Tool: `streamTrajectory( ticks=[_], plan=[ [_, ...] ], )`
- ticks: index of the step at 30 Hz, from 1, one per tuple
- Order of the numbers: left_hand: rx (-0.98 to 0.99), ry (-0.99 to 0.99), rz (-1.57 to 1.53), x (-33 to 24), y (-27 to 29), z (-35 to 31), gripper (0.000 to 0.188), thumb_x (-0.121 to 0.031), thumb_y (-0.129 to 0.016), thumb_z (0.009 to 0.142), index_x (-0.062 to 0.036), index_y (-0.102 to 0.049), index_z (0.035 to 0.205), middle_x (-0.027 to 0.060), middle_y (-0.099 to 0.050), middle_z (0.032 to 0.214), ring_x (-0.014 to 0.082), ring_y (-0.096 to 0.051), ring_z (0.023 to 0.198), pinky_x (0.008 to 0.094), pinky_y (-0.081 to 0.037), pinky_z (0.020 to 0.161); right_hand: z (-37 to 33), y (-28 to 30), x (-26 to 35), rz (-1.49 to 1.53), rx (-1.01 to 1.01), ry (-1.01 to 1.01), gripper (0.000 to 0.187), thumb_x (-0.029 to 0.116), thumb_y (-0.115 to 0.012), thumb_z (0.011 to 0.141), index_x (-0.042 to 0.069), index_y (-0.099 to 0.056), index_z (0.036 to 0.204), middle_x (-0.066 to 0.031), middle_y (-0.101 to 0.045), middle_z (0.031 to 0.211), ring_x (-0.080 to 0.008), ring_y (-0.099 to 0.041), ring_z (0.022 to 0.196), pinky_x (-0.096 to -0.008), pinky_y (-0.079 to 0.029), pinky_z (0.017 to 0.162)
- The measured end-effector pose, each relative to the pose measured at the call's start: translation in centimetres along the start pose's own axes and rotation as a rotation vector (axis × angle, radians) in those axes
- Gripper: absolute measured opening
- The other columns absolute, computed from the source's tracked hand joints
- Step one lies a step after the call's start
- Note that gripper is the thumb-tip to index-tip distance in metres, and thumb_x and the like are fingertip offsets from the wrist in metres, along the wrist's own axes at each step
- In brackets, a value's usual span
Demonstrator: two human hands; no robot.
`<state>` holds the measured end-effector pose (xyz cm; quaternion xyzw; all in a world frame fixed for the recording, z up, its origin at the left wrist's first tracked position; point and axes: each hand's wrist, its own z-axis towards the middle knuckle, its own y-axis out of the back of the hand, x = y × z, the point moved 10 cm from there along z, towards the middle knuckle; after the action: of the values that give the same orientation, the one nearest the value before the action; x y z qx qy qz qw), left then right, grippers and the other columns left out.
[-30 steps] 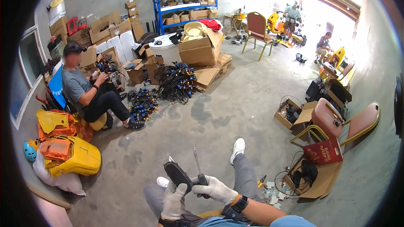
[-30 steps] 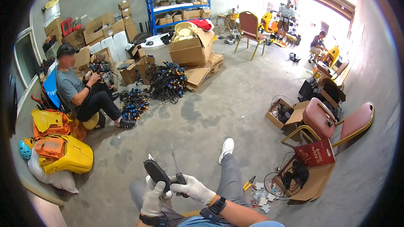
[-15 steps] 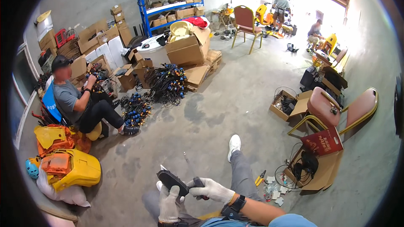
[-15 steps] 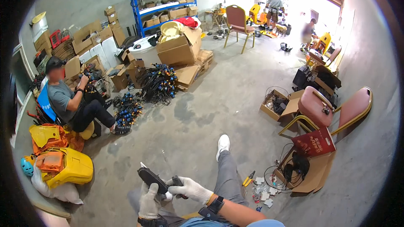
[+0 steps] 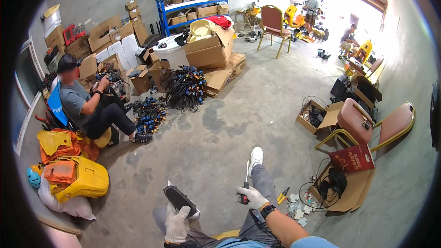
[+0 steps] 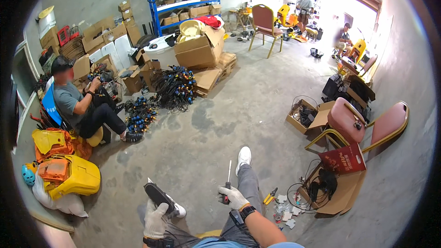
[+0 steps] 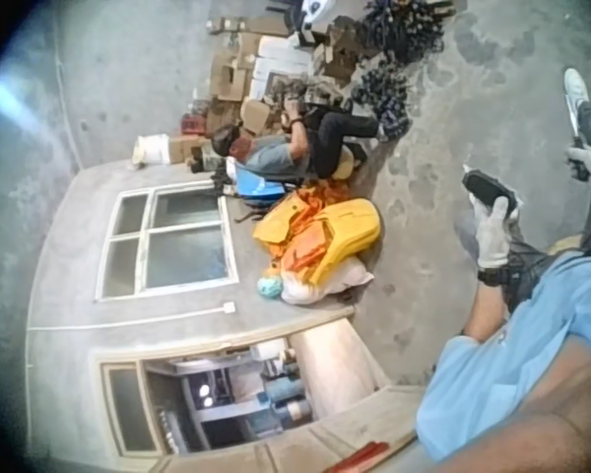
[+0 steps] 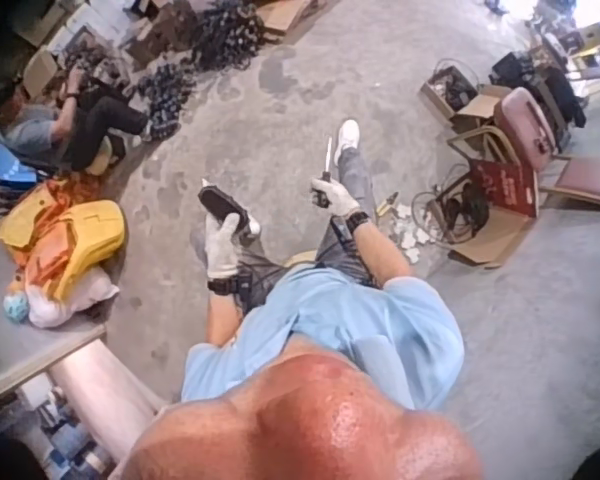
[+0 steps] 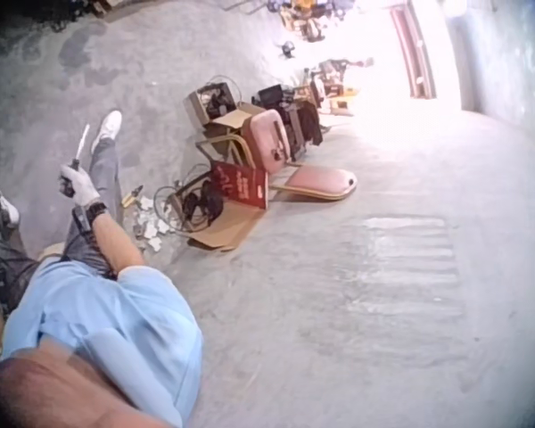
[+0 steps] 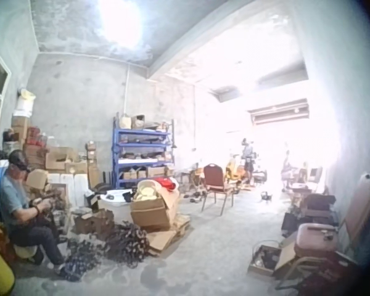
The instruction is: The person uses a screwdriver to tighten a screw on a black plastic component while holding it in gloved hands.
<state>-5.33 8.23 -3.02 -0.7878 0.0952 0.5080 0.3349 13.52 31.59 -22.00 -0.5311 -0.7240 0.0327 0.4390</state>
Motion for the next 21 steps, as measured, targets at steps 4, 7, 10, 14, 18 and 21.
streamTrajectory(
  ticks=[4, 7, 10, 14, 18, 21],
  plan=[
    [0.014, 0.029, 0.006, -0.7, -1.2, -0.4, 0.058, 0.013, -0.061, 0.089, 0.0001, -0.048, 0.144, 0.0136, -0.065, 0.116, 0.0263, -0.070, 0.100, 0.0403, -0.061, 0.090, 1.7, 2.3, -2.2, -0.009, -0.001, -0.005, 0.031, 0.023, -0.078, 0.097, 0.005, -0.068, 0.120, -0.0045, -0.070, 0.099, -0.0160, -0.070, 0.082, -0.0349, -0.061, 0.075],
    [0.036, 0.003, -0.006, -1.2, -0.8, -0.2, 0.053, 0.009, -0.064, 0.092, 0.0004, -0.049, 0.142, 0.0136, -0.066, 0.114, 0.0261, -0.070, 0.100, 0.0402, -0.061, 0.088, 1.7, 1.8, -2.5, -0.119, 0.000, -0.007, 0.025, 0.019, -0.075, 0.099, 0.005, -0.067, 0.118, -0.0049, -0.069, 0.101, -0.0167, -0.072, 0.083, -0.0372, -0.064, 0.078],
    [0.025, -0.032, -0.068, -1.7, -0.4, -0.3, 0.041, -0.015, -0.074, 0.101, 0.0007, -0.054, 0.133, 0.0111, -0.066, 0.104, 0.0237, -0.069, 0.089, 0.0384, -0.060, 0.081, 1.8, 2.0, -2.7, -0.099, -0.010, -0.043, 0.027, 0.019, -0.076, 0.099, 0.005, -0.067, 0.120, -0.0042, -0.069, 0.101, -0.0168, -0.072, 0.084, -0.0370, -0.064, 0.079],
    [-0.040, -0.100, 0.002, -3.3, 1.1, -0.3, 0.047, -0.036, -0.070, 0.105, 0.0003, -0.057, 0.132, 0.0076, -0.067, 0.100, 0.0202, -0.068, 0.080, 0.0351, -0.060, 0.076, 1.5, 2.2, -2.8, -0.072, -0.036, -0.050, 0.028, 0.021, -0.077, 0.097, 0.005, -0.067, 0.119, -0.0038, -0.069, 0.099, -0.0156, -0.070, 0.081, -0.0356, -0.063, 0.075],
    [-0.205, -0.110, -0.004, -2.8, 5.4, -0.1, 0.048, -0.042, -0.066, 0.106, -0.0002, -0.057, 0.127, 0.0103, -0.067, 0.091, 0.0232, -0.068, 0.076, 0.0400, -0.061, 0.072, 1.8, 2.3, -2.8, -0.128, -0.053, -0.037, 0.026, 0.019, -0.077, 0.098, 0.008, -0.067, 0.120, -0.0035, -0.069, 0.099, -0.0169, -0.072, 0.081, -0.0377, -0.064, 0.077],
    [-0.201, -0.120, -0.049, -2.6, 7.2, 0.3, 0.051, -0.044, -0.067, 0.106, -0.0013, -0.057, 0.132, 0.0080, -0.068, 0.097, 0.0210, -0.069, 0.075, 0.0365, -0.061, 0.067, 2.4, 2.7, -3.4, -0.079, -0.031, -0.054, 0.027, 0.019, -0.078, 0.097, 0.008, -0.066, 0.120, -0.0032, -0.069, 0.098, -0.0165, -0.072, 0.081, -0.0378, -0.064, 0.076]
  ],
)
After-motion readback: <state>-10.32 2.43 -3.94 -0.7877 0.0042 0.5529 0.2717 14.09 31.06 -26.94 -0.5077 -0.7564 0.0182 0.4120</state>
